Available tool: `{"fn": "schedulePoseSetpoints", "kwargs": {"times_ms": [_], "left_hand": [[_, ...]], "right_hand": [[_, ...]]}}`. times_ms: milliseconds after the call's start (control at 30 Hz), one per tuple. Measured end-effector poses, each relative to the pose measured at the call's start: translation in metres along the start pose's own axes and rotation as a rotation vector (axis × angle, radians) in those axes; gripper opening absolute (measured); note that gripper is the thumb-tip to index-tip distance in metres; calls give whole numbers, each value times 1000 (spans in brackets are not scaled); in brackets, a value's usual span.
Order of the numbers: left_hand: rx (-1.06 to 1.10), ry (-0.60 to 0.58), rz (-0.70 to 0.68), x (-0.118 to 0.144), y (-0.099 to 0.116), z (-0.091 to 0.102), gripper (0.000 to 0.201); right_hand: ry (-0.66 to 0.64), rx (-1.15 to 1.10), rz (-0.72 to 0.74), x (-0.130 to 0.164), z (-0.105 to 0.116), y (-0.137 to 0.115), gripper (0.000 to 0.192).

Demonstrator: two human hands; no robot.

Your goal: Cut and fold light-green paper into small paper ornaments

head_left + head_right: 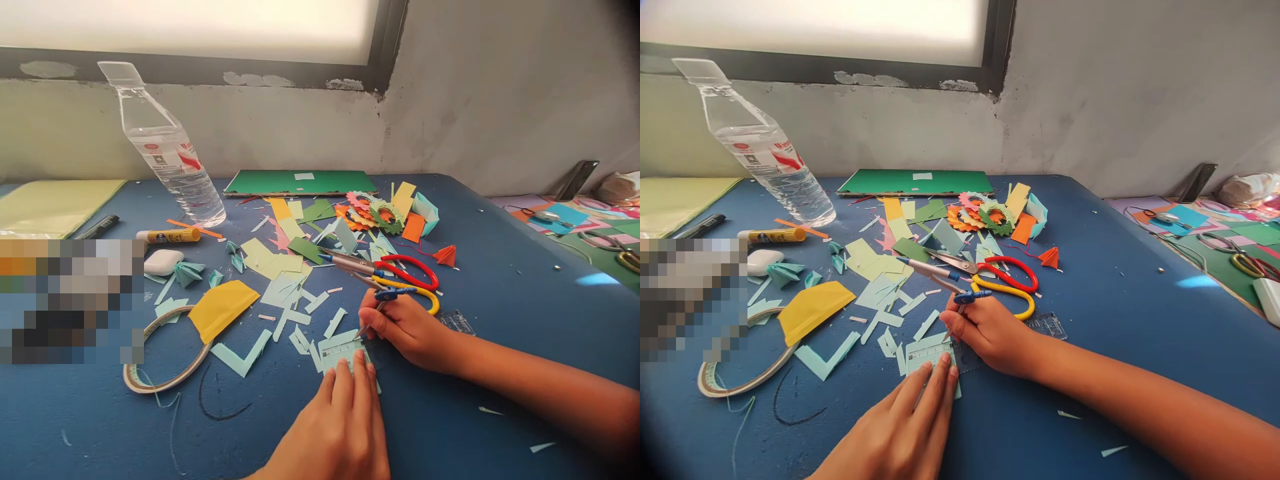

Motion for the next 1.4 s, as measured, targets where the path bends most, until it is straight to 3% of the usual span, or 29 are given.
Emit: {"fn": "schedulePoseSetpoints", "kwargs": {"times_ms": [400,533,633,800,900,967,1067,1267,1400], "left_hand": [[-39,-25,-32,0,0,0,38],[-29,-12,-31,-2,-1,3,37],[-23,-64,-50,-5,-3,6,37],[-12,-81,-60,-7,-6,11,38],[4,-145,-42,-4,-5,9,39],[15,-166,-27,-2,-3,7,39],[36,-141,-58,-2,2,7,36],[197,-297,-58,-19,-12,26,26],[282,-539,208,-33,-43,38,19]], "right_hand": [[15,15,-7,1,0,2,42],[16,127,47,0,-1,-3,43],[12,198,140,1,-4,-8,40],[222,76,103,3,-3,-9,34],[393,-37,60,3,9,-12,34],[427,-77,74,4,19,-18,33],[350,82,89,8,32,-31,30],[237,379,-108,34,44,-37,32],[189,736,-141,61,44,-19,29]]}}
Point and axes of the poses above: each hand's wrist, its own x-axis away from the middle knuckle, its own z-axis out of the back of the hand, y = z × x, the point moved 1 cm from there along -x, towards the middle knuckle, and after that the axes turned 1 degree about z, right-handed, at the moved point
